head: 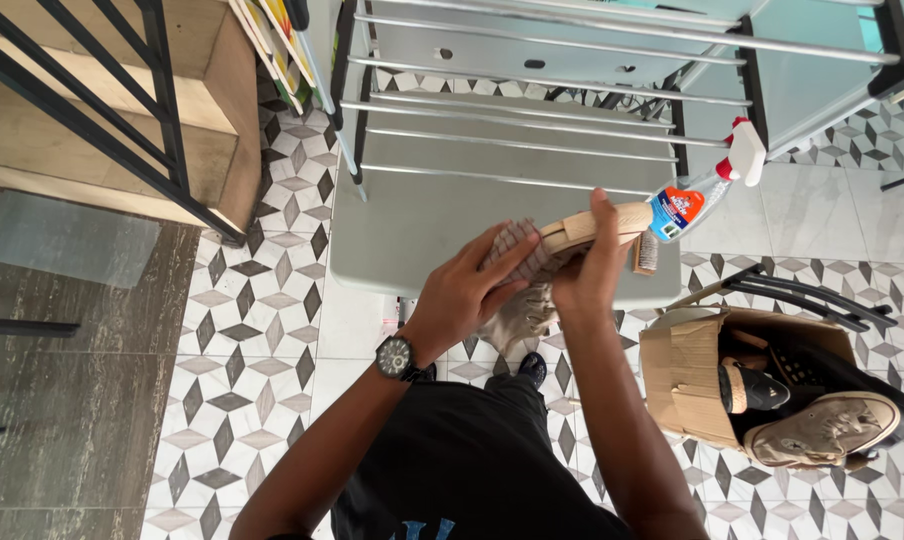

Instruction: The person scrubs the sole of a beige sneaker with a brush, then wipes the upper with a cloth. They spray the shoe with a cleaning solution and continue wiping the upper and sides. The shoe is placed on a metal drying rack.

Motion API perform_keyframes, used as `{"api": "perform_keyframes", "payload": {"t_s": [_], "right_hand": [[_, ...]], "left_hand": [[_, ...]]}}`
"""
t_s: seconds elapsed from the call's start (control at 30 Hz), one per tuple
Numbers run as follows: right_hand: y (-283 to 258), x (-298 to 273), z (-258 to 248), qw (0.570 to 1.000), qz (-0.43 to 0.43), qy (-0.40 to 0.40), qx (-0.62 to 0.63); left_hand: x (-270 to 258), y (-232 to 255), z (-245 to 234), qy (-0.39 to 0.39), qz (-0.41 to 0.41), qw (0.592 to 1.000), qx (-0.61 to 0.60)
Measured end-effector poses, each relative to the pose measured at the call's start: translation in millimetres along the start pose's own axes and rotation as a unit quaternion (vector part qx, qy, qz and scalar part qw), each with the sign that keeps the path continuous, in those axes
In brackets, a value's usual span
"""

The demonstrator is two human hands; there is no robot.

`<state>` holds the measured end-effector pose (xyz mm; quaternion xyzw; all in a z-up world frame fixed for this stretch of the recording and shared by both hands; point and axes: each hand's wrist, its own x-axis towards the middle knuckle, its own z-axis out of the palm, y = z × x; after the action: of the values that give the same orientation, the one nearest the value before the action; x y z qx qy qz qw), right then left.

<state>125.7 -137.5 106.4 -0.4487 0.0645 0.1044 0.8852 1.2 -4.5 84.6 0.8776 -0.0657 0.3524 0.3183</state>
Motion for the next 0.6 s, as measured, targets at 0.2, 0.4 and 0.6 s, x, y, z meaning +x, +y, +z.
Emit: {"api": "perform_keyframes", "payload": {"t_s": [0.2,0.4,0.6], "right_hand": [[13.2,-13.2,5.4,0.998,-0.042,-0.001,-0.045],[-13.4,14.8,4.3,1.000,-0.011,-0.004,0.002],[-13.8,13.4,5.0,0.998,-0.057,0.016,0.034]], "left_hand": [[10.0,4.6,13.4,0.007,-0.161,0.978,-0.130],[-8.5,-18.5,23.5,-0.009,0.029,1.000,0.004],[-27.9,-29.6,8.1,-0.021,-0.012,1.000,0.004]]}}
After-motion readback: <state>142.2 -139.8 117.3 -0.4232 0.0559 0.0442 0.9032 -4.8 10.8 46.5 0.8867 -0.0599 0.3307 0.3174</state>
